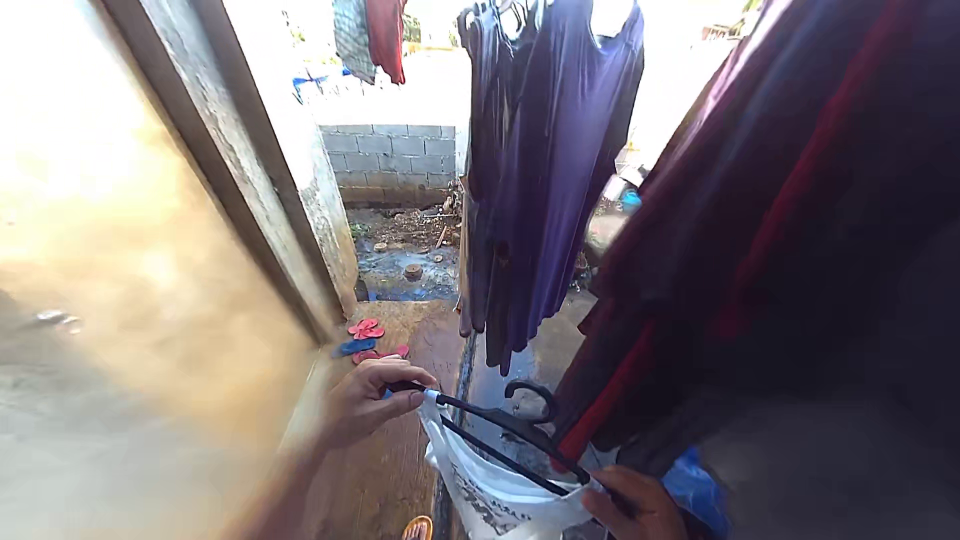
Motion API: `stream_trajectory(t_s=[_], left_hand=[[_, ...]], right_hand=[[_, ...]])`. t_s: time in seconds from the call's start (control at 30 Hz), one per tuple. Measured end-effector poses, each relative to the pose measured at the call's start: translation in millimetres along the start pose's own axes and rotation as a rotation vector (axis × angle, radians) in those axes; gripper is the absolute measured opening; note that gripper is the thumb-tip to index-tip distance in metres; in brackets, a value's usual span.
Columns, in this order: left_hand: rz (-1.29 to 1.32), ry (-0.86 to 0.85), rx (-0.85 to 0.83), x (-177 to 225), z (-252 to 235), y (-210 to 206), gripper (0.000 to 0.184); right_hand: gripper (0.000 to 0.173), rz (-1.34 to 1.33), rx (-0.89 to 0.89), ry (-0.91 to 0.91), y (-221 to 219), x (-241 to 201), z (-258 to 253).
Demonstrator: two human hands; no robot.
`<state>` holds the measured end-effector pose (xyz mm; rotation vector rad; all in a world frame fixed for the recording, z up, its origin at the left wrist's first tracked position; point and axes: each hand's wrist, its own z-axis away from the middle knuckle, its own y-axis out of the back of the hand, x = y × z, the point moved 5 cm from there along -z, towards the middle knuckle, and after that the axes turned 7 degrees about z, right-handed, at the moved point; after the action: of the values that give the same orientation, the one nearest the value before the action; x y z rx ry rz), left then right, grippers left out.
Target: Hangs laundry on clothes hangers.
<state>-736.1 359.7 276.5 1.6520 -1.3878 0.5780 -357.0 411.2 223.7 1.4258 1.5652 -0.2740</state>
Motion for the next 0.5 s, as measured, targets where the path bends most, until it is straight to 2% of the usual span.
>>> stream_trajectory(t_s=[0.1,0.13,0.2,0.27,0.33,0.4,0.43,0.5], left_hand=[[-0.053,-0.043,0.121,-18.4,-22.8,52.9,0.024],[-0.166,-0.060,0.229,-20.8,-34.1,72.8,0.025],[-0.497,-0.068,0.440,-16.3,-60.9,105.2,0.038],[-0.587,-0.142,0.561,-2.0,-85.1,113.8,0.040],[-0.502,-0.211,0.505,17.6,-110.4,105.0,0.046],[-0.309,-0.105,0.332,23.4,-141.7,99.6,0.058],[-0.189,-0.041,0.278,21.7,-158.3,103.3,0.058],[0.042,0.029,0.285,17.8,-188.6,119.2,0.048]], right_hand=[[0.018,-0.011,-0.050,-0.007,-29.6,-18.6,-44.2],[0.016,0.021,-0.010,-0.012,-39.9,-30.9,-62.9],[0.016,0.180,0.144,0.001,-60.5,-56.5,-106.5],[0.019,0.382,0.304,0.071,-86.0,-80.6,-151.2],[0.024,0.522,0.445,0.164,-114.6,-102.4,-194.8],[0.027,0.627,0.549,0.223,-138.7,-123.9,-233.5],[0.028,0.676,0.589,0.242,-148.3,-132.6,-251.3],[0.027,0.769,0.631,0.245,-162.6,-146.1,-286.0]])
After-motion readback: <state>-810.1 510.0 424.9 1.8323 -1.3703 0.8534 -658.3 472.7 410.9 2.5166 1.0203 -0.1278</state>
